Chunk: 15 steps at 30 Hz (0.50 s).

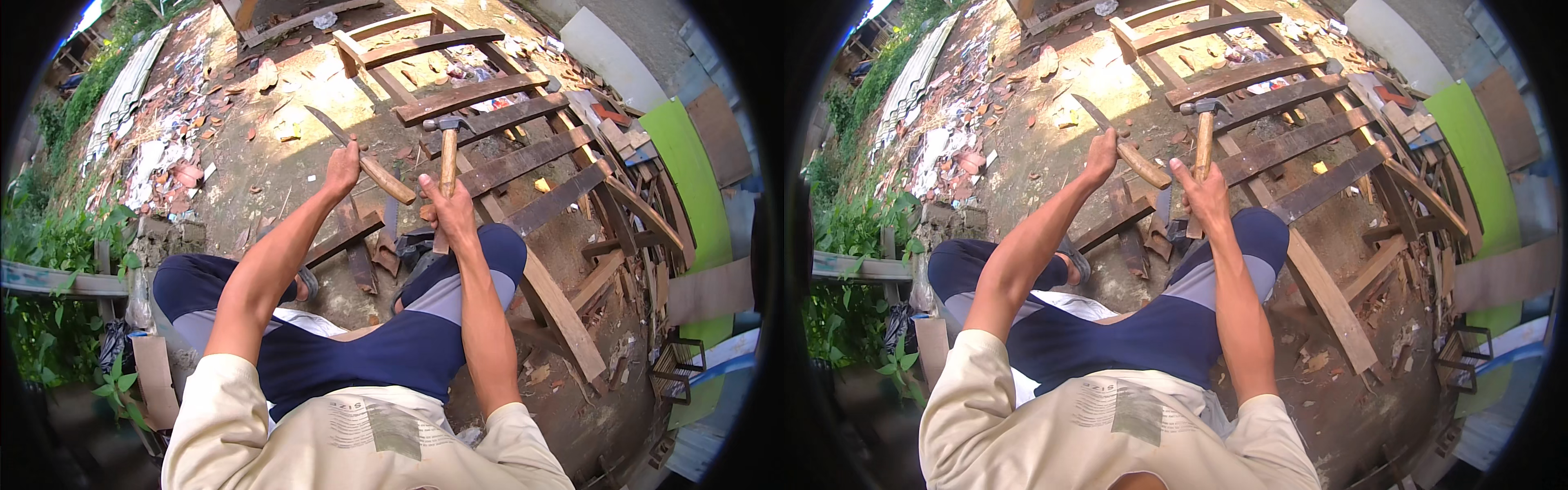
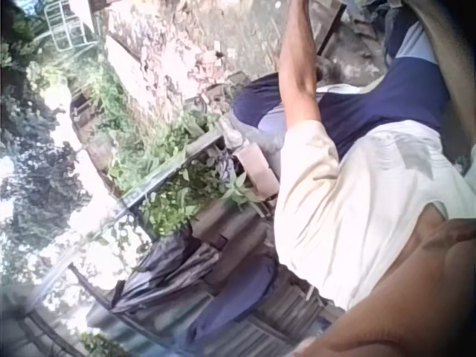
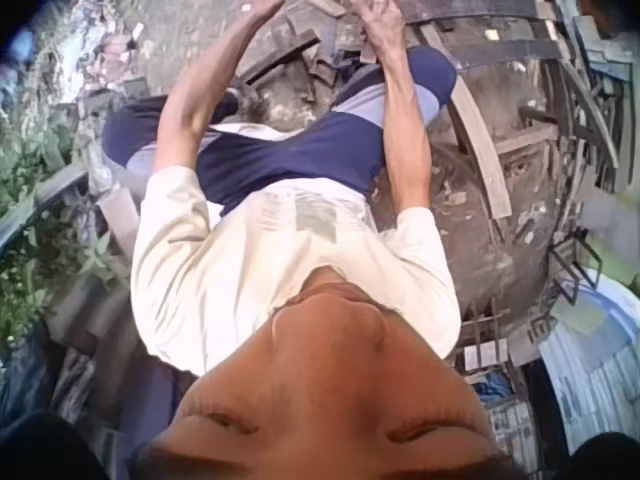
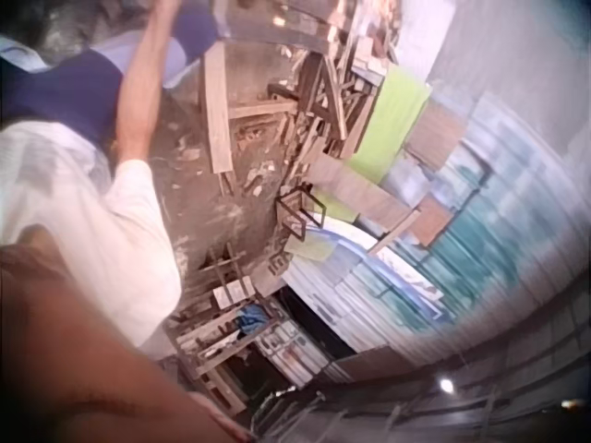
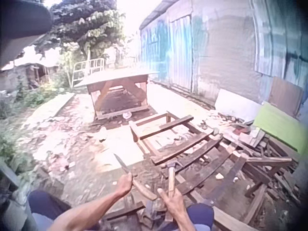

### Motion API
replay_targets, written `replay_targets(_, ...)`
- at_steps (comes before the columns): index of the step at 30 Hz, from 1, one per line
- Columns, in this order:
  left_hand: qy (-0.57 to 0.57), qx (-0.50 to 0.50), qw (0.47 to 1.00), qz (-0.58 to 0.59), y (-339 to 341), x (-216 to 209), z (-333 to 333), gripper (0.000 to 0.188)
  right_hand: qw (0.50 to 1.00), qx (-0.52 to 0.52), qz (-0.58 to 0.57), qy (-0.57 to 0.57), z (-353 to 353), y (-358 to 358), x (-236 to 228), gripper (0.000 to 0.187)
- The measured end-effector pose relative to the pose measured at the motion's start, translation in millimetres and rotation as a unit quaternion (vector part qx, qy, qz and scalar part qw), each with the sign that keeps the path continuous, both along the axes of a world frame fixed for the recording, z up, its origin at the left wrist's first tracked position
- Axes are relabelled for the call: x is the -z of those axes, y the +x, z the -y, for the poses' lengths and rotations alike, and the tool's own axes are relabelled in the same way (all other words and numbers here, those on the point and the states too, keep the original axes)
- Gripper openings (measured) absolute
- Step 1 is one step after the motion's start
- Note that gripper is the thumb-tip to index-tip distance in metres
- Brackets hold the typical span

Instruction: The person sits on the ground and uses a hammer to strike a small wooden piece, then uses a saw to cut the wood. The person continues to hammer and saw the wood piece repeatedly.

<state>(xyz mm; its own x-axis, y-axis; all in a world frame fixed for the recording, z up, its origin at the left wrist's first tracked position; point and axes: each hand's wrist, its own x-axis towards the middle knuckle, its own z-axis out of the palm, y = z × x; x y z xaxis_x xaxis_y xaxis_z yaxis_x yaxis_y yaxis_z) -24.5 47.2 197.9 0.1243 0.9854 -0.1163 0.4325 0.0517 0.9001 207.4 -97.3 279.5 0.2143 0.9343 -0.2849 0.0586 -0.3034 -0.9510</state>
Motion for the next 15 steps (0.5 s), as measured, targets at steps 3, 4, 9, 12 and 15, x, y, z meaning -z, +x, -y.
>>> replay_targets(3, 0.006, -0.032, 0.999, -0.021, -2, 19, 18, 0.071, 0.988, -0.073, 0.134, 0.003, -3, -12, 25, 0.073)
replay_targets(4, -0.017, -0.069, 0.997, -0.030, -4, 27, 20, 0.069, 0.983, -0.096, 0.159, 0.008, -3, -21, 26, 0.076)
replay_targets(9, -0.052, -0.051, 0.995, -0.075, -13, 47, 45, 0.065, 0.993, -0.110, 0.005, 0.045, -6, -39, 40, 0.076)
replay_targets(12, -0.069, -0.010, 0.993, -0.095, -14, 54, 51, 0.070, 0.993, -0.114, -0.026, 0.014, -5, -47, 35, 0.060)
replay_targets(15, -0.081, 0.095, 0.990, -0.063, -17, 58, 49, 0.058, 0.991, -0.127, -0.005, -0.030, -6, -45, 31, 0.047)
